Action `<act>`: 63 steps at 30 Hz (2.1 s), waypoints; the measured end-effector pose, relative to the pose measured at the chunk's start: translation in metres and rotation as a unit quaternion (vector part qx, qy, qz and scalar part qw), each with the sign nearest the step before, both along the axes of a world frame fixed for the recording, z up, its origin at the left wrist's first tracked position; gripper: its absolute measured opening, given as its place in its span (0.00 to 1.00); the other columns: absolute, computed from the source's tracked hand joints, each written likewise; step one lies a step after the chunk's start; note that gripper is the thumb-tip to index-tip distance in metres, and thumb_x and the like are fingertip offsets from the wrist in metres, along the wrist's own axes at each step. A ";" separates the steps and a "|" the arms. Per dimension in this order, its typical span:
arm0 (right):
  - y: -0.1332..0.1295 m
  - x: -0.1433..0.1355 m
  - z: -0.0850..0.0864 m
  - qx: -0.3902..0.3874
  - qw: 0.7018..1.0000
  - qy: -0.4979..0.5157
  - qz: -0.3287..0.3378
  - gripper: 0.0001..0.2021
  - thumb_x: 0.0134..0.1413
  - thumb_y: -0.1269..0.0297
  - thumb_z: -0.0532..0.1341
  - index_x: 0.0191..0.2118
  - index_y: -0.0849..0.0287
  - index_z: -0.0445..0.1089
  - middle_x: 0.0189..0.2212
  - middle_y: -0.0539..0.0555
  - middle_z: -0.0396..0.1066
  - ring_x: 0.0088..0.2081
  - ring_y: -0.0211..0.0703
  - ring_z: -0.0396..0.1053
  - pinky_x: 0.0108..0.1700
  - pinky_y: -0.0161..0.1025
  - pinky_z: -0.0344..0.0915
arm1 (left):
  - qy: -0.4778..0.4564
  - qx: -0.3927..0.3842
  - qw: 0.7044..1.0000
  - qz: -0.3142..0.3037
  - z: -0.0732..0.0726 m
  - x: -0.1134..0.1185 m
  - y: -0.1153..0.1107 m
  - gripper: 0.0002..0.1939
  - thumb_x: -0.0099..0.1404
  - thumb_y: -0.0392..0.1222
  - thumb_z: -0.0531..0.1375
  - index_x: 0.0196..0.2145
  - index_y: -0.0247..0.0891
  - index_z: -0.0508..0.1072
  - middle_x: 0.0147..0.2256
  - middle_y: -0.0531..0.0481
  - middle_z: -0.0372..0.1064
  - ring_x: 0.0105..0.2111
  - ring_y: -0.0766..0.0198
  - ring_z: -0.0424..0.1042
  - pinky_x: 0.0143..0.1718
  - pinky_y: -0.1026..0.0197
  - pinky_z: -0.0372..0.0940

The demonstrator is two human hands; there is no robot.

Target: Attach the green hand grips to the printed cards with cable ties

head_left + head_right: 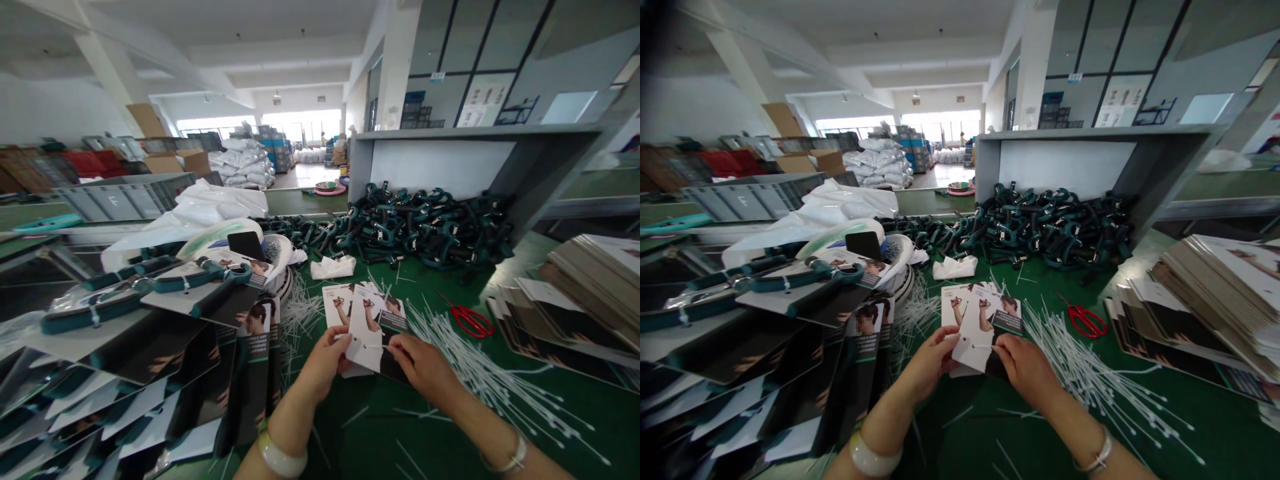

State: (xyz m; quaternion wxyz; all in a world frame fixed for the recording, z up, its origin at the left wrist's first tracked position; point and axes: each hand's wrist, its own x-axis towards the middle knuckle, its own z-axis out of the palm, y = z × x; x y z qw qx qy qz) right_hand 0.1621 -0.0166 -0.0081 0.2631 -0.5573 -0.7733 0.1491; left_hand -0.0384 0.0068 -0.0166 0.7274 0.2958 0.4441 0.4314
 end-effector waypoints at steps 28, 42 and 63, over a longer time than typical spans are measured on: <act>-0.053 -0.015 -0.020 0.253 0.940 -0.221 -0.052 0.19 0.58 0.54 0.50 0.44 0.61 0.69 0.39 0.62 0.72 0.38 0.53 0.69 0.31 0.42 0.69 | 0.013 0.025 0.993 0.112 -0.007 0.039 -0.044 0.21 0.47 0.53 0.67 0.31 0.33 0.73 0.25 0.51 0.70 0.21 0.71 0.68 0.19 0.71 0.62; -0.026 0.009 0.020 0.315 0.944 -0.081 -0.053 0.16 0.62 0.59 0.49 0.43 0.63 0.69 0.33 0.59 0.71 0.36 0.46 0.68 0.37 0.42 0.67 | -0.043 0.221 0.971 0.075 0.028 0.044 -0.008 0.17 0.57 0.53 0.60 0.37 0.37 0.70 0.25 0.54 0.68 0.15 0.77 0.58 0.14 0.73 0.53; -0.017 0.021 0.030 0.249 0.965 0.012 -0.082 0.14 0.60 0.57 0.50 0.36 0.60 0.69 0.30 0.56 0.68 0.33 0.43 0.67 0.34 0.38 0.63 | -0.103 0.091 0.989 -0.059 0.045 0.061 0.001 0.22 0.43 0.52 0.68 0.28 0.31 0.69 0.19 0.56 0.65 0.15 0.77 0.61 0.16 0.73 0.59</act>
